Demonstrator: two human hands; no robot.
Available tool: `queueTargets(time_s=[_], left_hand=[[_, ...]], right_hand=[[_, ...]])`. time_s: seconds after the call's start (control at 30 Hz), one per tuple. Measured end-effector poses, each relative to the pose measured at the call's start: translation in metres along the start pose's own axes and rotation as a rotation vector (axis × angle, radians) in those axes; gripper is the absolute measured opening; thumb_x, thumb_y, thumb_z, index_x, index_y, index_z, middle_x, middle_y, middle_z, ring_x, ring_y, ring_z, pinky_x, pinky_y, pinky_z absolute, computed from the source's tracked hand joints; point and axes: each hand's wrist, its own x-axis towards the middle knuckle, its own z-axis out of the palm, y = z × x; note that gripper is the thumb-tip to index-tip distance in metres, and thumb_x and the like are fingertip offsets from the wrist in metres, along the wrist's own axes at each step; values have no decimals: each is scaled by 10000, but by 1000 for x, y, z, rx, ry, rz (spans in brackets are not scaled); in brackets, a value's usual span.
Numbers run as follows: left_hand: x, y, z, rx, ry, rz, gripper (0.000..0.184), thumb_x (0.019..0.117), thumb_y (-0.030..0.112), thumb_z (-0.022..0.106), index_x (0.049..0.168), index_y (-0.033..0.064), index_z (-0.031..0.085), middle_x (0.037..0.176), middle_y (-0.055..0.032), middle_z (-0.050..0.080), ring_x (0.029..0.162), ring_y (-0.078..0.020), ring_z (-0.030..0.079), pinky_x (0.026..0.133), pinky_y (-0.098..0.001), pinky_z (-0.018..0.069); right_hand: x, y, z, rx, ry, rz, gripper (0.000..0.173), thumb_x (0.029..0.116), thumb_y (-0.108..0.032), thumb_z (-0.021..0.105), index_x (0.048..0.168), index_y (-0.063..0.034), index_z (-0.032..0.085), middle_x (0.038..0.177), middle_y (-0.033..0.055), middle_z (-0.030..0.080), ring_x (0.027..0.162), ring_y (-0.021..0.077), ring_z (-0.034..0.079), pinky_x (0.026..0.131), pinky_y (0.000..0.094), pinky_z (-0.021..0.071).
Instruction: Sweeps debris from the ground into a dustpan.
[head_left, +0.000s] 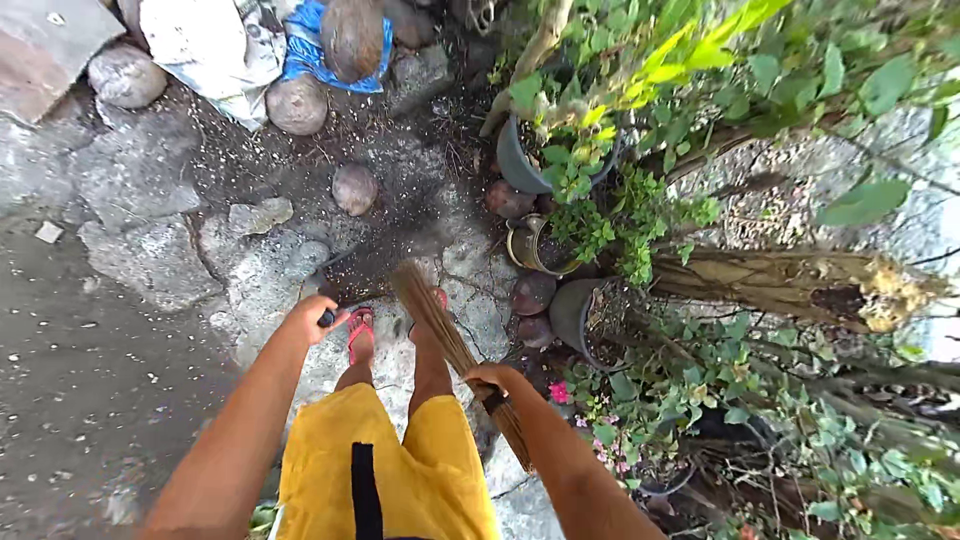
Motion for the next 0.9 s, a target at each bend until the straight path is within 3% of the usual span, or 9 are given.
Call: queueTargets(time_s=[0.07,0.17,0.23,0.33,0.53,0.63,0.73,0.8,0.9], left_hand=[[0,-1,1,-74,-29,-10,425,944,-31,528,1361,12,456,1159,-167,556,924,-220,639,769,-335,593],[-4,-1,-7,-179,-31,-22,375,965,-36,498,1334,19,461,1080,-136,561,825,-175,638,707,-290,589],[-7,-3,-12,-261,-10,-35,375,954,-33,503,1322,26,463,1085,-146,579,827,-186,653,698,-294,597],[-6,-8,-8,-391,32,-56,305,980,-7,491,1281,32,473,1047,-138,589,815,-173,659,689,-274,596],[2,-6,15,-439,109,-65,344,991,7,494,1332,35,450,1042,-137,574,788,-166,642,673,-274,586],[5,-5,30,-402,143,-66,337,982,18,506,1316,41,468,1028,-125,576,769,-158,635,665,-273,581],[2,-3,43,-381,153,-52,284,975,-3,502,1256,38,484,979,-105,555,746,-150,603,662,-279,564],[-1,-4,46,-386,159,-51,244,968,-10,516,1206,42,500,948,-94,560,721,-138,604,647,-264,564],[-2,-2,44,-407,162,-56,283,929,-43,534,1199,38,510,974,-104,559,743,-147,604,652,-269,566]], right_hand=[[9,-25,-11,-181,14,-23,706,832,-369,816,1387,-16,561,1319,210,620,1208,318,606,1033,544,477],[-11,-31,-43,-252,79,-72,633,814,-145,795,1362,37,535,1221,247,633,1063,347,651,928,547,534],[-41,-20,-88,-348,190,-122,788,762,-87,815,1462,-35,458,1257,259,623,1068,390,659,913,581,546],[-98,-23,-174,-414,369,-205,1010,694,-91,875,1569,-165,377,1352,271,590,1190,462,603,972,672,495],[-136,-137,-284,-504,746,-194,758,861,-255,830,1521,-136,476,1329,312,600,1230,518,566,1011,738,416],[-95,-205,-276,-653,853,-172,742,853,-278,798,1480,-28,489,1376,328,564,1268,552,529,985,783,400],[-74,-235,-210,-992,729,-101,521,934,-247,675,1332,76,583,1337,322,586,1228,522,567,923,732,461],[-70,-225,-186,-1079,637,-110,560,948,-255,659,1423,13,533,1335,314,594,1214,515,583,921,719,472],[-96,-203,-211,-1005,599,-128,740,944,-390,702,1577,-172,388,1325,300,612,1226,519,579,965,741,448]])
